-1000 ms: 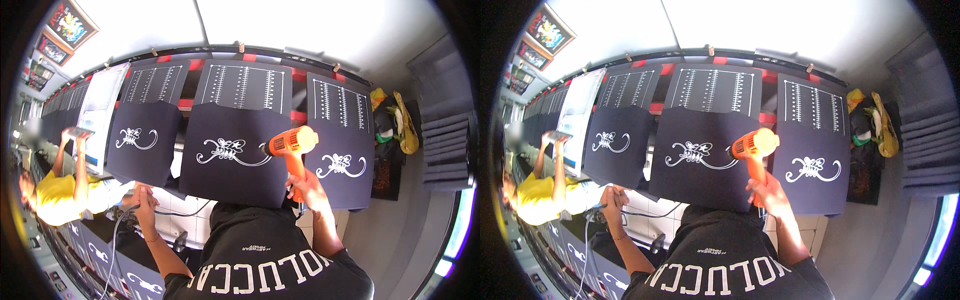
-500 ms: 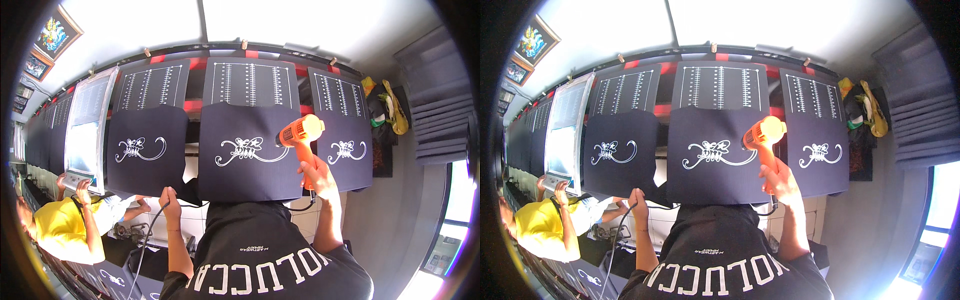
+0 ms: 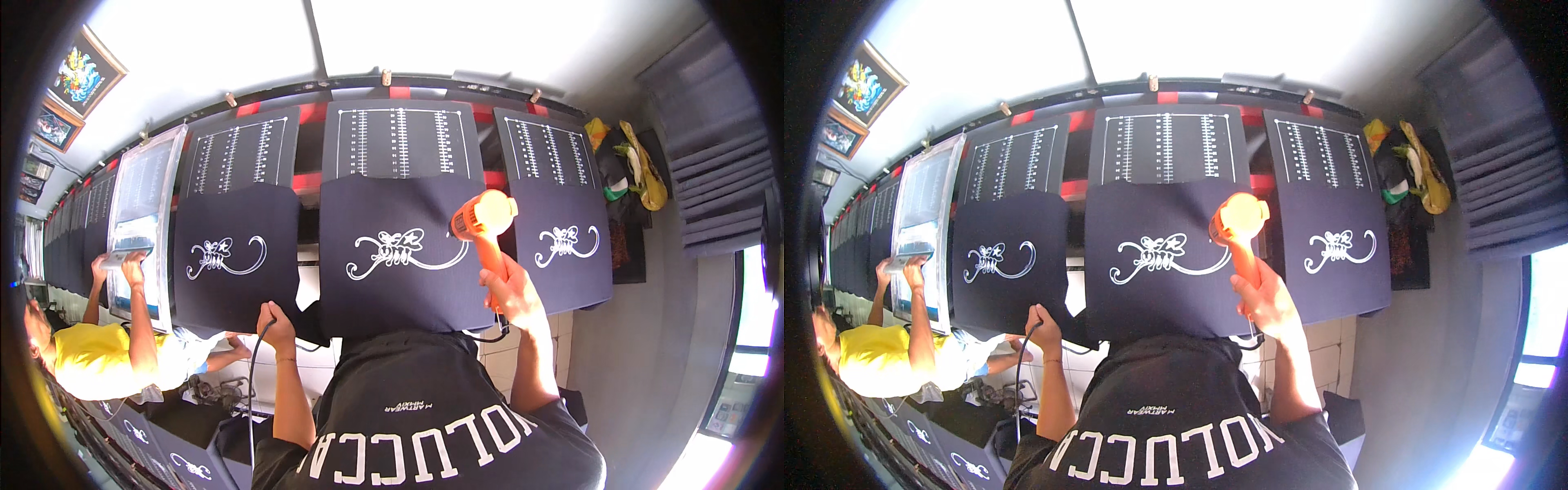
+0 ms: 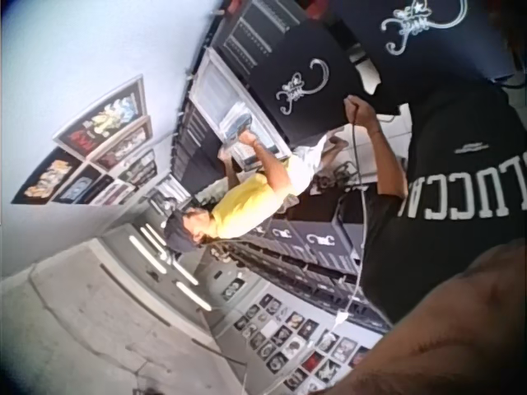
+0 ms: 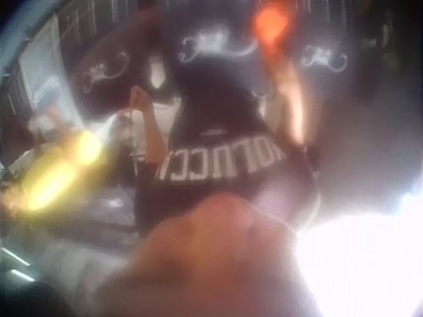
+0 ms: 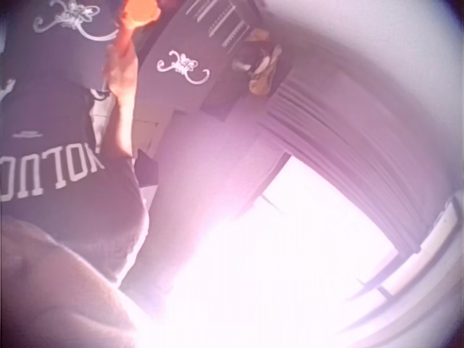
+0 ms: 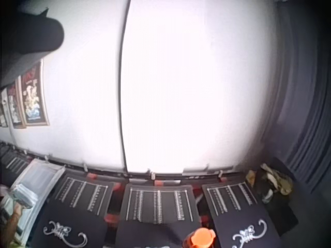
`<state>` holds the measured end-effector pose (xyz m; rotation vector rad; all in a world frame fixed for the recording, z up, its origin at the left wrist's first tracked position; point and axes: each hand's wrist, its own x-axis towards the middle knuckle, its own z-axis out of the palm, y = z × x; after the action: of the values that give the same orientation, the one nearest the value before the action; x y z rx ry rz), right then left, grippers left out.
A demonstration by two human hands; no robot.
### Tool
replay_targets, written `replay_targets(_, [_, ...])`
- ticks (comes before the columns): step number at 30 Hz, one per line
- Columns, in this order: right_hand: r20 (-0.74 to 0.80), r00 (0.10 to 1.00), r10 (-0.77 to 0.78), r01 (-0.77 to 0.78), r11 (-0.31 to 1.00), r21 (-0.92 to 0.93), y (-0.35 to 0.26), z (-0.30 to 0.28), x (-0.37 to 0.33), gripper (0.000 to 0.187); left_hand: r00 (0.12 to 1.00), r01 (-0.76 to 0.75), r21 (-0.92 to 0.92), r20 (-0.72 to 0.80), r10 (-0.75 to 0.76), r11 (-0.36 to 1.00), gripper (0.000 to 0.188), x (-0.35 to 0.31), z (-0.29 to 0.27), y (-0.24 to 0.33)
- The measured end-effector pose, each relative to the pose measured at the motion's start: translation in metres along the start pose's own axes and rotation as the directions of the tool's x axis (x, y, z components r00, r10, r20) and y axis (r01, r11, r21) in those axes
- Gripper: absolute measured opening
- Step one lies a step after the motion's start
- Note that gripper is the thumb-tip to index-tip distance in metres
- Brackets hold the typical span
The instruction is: The person uses a heat gun to dry ink on a series of screen-printed black garments arranged on a long printing table.
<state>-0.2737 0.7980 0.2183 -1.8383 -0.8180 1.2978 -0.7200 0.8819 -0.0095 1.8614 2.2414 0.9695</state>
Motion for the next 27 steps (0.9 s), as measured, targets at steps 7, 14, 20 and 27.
replay_targets(7, [0.014, 1.0, 0.027, -0.027, 0.999, -0.019, -0.002, -0.003, 0.003, 0.029, 1.0, 0.026, -0.006, 0.002, -0.026, 1.0, 0.033, -0.001, -0.003, 0.002])
replay_targets(14, [-0.033, 0.999, -0.009, 0.009, 1.0, 0.011, 0.001, -0.004, 0.01, 0.029, 0.999, 0.048, 0.022, -0.007, -0.048, 0.999, 0.033, -0.002, -0.001, 0.0])
replay_targets(20, [-0.064, 0.998, -0.011, 0.011, 1.0, -0.002, 0.006, -0.007, 0.01, 0.026, 0.998, 0.053, 0.028, -0.015, -0.053, 0.998, 0.033, -0.001, 0.001, -0.001])
replay_targets(27, [-0.07, 0.997, -0.012, 0.013, 1.0, 0.014, 0.01, -0.011, 0.005, 0.024, 1.0, 0.019, 0.044, -0.017, -0.019, 0.999, 0.032, 0.0, 0.001, -0.004])
